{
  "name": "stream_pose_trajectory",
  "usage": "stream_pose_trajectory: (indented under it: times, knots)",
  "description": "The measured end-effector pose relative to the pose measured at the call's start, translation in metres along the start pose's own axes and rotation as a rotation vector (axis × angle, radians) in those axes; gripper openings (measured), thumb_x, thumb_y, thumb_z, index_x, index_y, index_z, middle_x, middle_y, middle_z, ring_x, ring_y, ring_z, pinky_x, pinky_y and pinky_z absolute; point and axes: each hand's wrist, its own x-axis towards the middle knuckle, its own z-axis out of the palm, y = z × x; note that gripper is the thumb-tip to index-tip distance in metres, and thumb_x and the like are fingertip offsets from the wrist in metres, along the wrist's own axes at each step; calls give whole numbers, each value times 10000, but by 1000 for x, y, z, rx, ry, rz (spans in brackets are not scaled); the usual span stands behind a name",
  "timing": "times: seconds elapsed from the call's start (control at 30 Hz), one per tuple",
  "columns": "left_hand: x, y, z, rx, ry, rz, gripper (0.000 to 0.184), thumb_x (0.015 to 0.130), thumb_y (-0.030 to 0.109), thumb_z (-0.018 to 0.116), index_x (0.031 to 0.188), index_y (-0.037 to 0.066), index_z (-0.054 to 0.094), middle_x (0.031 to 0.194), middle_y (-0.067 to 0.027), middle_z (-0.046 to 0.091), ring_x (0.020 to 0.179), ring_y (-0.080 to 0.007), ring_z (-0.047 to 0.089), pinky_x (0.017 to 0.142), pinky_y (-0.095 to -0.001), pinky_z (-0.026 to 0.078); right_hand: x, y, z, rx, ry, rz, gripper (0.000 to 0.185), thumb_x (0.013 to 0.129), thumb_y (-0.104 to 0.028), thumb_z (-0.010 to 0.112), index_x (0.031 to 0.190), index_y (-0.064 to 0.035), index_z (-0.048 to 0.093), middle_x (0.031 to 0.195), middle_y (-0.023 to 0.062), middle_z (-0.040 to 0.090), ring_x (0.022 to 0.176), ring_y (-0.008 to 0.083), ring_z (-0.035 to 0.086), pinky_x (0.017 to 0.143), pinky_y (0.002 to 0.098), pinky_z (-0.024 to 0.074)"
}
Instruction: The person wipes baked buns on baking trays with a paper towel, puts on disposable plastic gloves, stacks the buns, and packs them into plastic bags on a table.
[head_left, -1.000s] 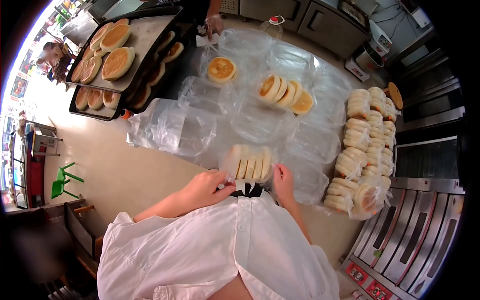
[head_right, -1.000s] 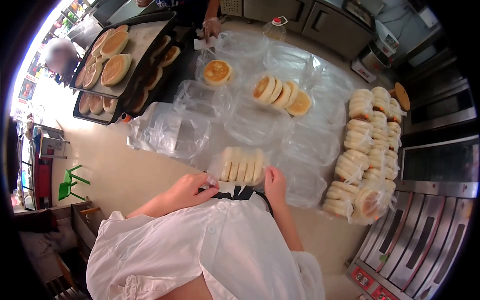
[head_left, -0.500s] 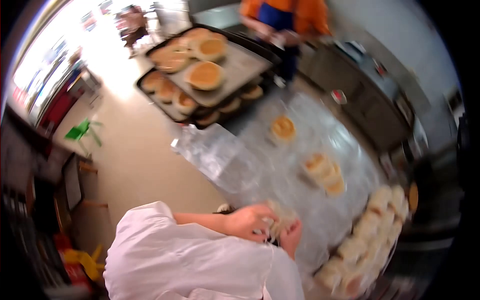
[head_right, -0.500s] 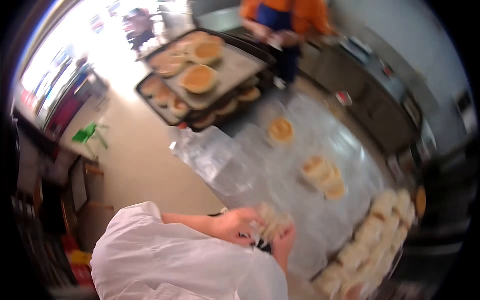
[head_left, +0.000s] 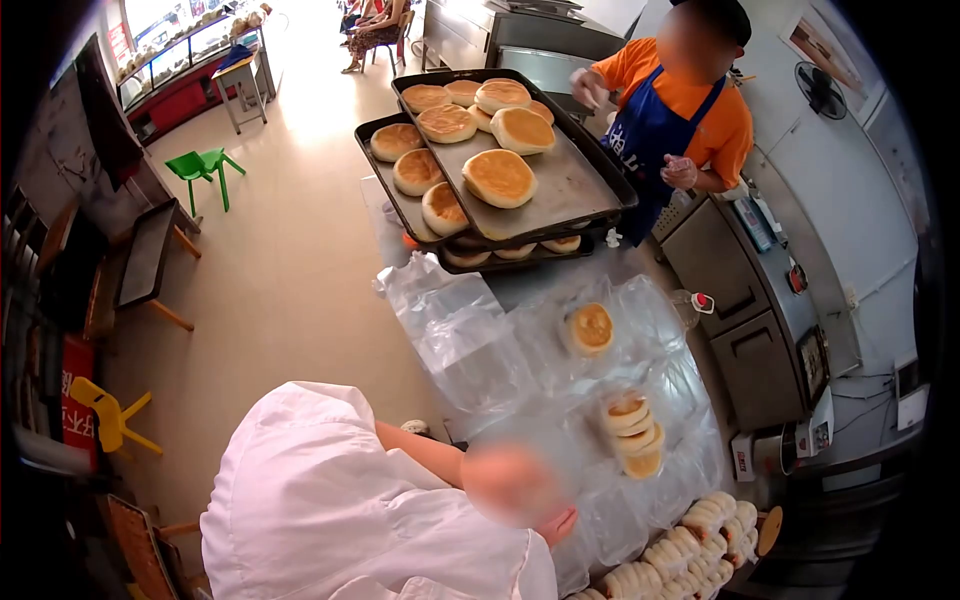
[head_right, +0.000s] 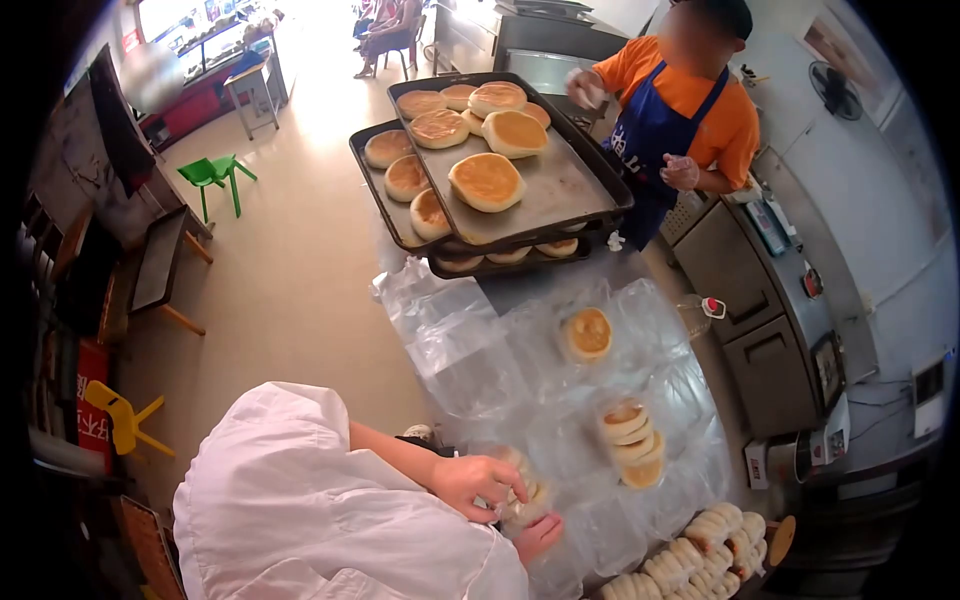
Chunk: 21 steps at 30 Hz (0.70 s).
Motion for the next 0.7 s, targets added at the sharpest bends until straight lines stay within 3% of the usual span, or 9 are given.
stream_pose_trajectory:
  times: [0.07, 0.13, 0.23, 0.37, 0.43, 0.57, 0.63, 0.7]
  knots:
    - [-2, -1, 1, -29, 6, -31, 123, 738, 68, 709, 664, 16, 627, 1141, -178, 639, 923, -332, 631, 768, -407, 515, 2, 6, 5, 94, 114, 67, 273, 953, -219, 552, 1131, -12, 561, 882, 45, 561, 678, 173, 512, 613, 303, 438]
    - [1, 0, -3, -29, 4, -20, 128, 740, 69, 708, 661, 15, 623, 1136, -178, 639, 914, -333, 633, 764, -408, 515, 1, 10, 4, -193, -154, -348, 360, 860, -210, 668, 1139, -23, 537, 861, 62, 556, 643, 170, 489, 573, 318, 421]
    - [4, 0, -6, -30, 8, -1, 140, 741, 71, 709, 655, 14, 615, 1128, -179, 641, 897, -333, 636, 759, -409, 515, 2, -2, 5, -413, -88, -437, 421, 775, -191, 741, 1116, -29, 555, 792, 66, 547, 636, 152, 475, 562, 320, 411]
    - [5, -2, -4, -23, 22, 25, 157, 738, 81, 714, 645, 14, 606, 1123, -178, 642, 877, -327, 633, 751, -411, 512, 4, -24, 11, -533, -50, -421, 320, 798, -195, 727, 1026, -14, 594, 698, 71, 527, 601, 159, 476, 538, 338, 402]
    - [4, -3, -3, -34, 10, 15, 159, 737, 85, 716, 645, 16, 606, 1122, -177, 642, 878, -328, 633, 752, -411, 512, 11, -22, 12, -343, -86, -379, 223, 834, -190, 699, 915, 1, 617, 626, 67, 514, 564, 184, 479, 524, 354, 398]
    - [3, -3, -3, -42, -3, -2, 162, 737, 91, 715, 642, 17, 606, 1121, -173, 642, 879, -330, 632, 754, -412, 512, 8, -34, 13, -258, -30, -424, 149, 884, -140, 629, 877, 9, 633, 688, 92, 556, 580, 234, 507, 523, 365, 400]
    - [3, -3, -3, -37, 2, 10, 162, 737, 89, 713, 641, 17, 604, 1120, -172, 642, 876, -329, 632, 754, -411, 512, 11, -39, 8, -468, 112, -990, 137, 920, -98, 559, 940, 7, 646, 763, 114, 607, 609, 284, 547, 545, 372, 438]
    - [2, -4, -2, -36, 5, 18, 162, 738, 87, 710, 640, 16, 602, 1119, -170, 643, 873, -328, 633, 753, -410, 511, 10, -40, 10, -398, 140, -965, 154, 931, -98, 544, 970, 9, 648, 818, 134, 614, 662, 310, 567, 587, 383, 463]
